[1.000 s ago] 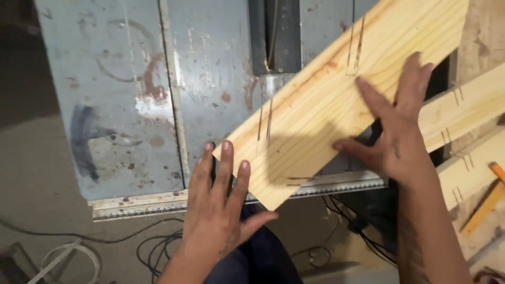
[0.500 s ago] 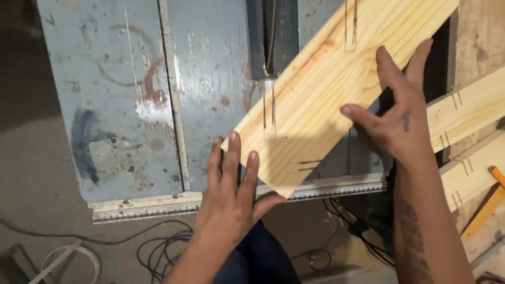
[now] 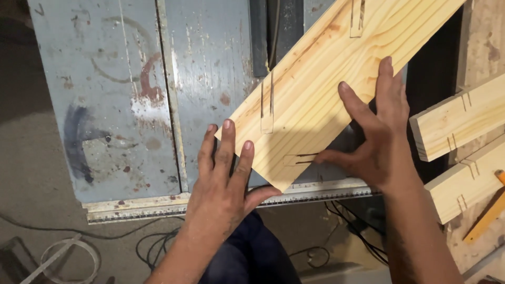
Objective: Cutting notches into a wooden board using a table saw
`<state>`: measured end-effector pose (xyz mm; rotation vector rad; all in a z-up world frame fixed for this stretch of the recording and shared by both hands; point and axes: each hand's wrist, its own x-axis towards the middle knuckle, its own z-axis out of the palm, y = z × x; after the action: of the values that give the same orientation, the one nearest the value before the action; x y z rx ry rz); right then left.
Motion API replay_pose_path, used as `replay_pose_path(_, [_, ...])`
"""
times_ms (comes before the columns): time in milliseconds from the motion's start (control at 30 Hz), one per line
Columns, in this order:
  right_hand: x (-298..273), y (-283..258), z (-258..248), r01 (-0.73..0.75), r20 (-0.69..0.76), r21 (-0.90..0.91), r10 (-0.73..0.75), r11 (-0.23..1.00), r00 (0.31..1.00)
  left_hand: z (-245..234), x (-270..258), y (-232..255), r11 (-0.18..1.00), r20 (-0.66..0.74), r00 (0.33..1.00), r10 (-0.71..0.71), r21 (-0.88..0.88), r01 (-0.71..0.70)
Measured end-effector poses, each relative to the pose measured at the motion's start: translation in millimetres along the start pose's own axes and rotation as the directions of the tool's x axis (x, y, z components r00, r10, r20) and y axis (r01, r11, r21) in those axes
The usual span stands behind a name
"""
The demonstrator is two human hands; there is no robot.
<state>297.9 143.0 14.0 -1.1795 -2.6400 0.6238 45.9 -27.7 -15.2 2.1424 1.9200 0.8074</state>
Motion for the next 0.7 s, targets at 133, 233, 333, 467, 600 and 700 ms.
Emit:
replay_pose_path(133, [2.6, -0.1, 0.4, 0.0, 0.0, -0.043, 0.0, 0.999, 1.0, -1.5, 2.2, -0.6, 1.0, 0.02, 1.0, -0.002, 0.0, 0.002])
replay_pose_path(233, [6.0, -1.8, -0.1, -0.004, -0.002, -0.061, 0.004, 0.998, 1.0, -1.1, 4.5, -3.2, 1.0, 0.039, 0.999, 0.006, 0.01, -0.007])
replay_pose_path(333, [5.7, -1.5, 1.1, -0.014, -0.001, -0.06, 0.014, 0.998, 1.0, -1.4, 4.5, -5.2, 1.0, 0.04, 0.999, 0.012, 0.007, -0.013])
replay_pose_path(467, [4.8, 0.6, 1.4, 0.004, 0.016, -0.055, -0.003, 0.998, 1.0, -2.7, 5.7, -6.2, 1.0, 0.043, 0.999, 0.013, -0.003, -0.013])
replay_pose_path(600, [4.0, 3.7, 3.6, 0.015, 0.001, -0.036, -0.015, 0.999, 1.0, -0.5, 8.0, -8.5, 1.0, 0.029, 0.999, 0.021, -0.018, -0.02])
replay_pose_path(700, [3.9, 8.7, 5.7, 0.016, 0.012, -0.048, -0.016, 0.999, 1.0, -0.5, 10.0, -9.8, 1.0, 0.041, 0.999, 0.023, 0.015, -0.024])
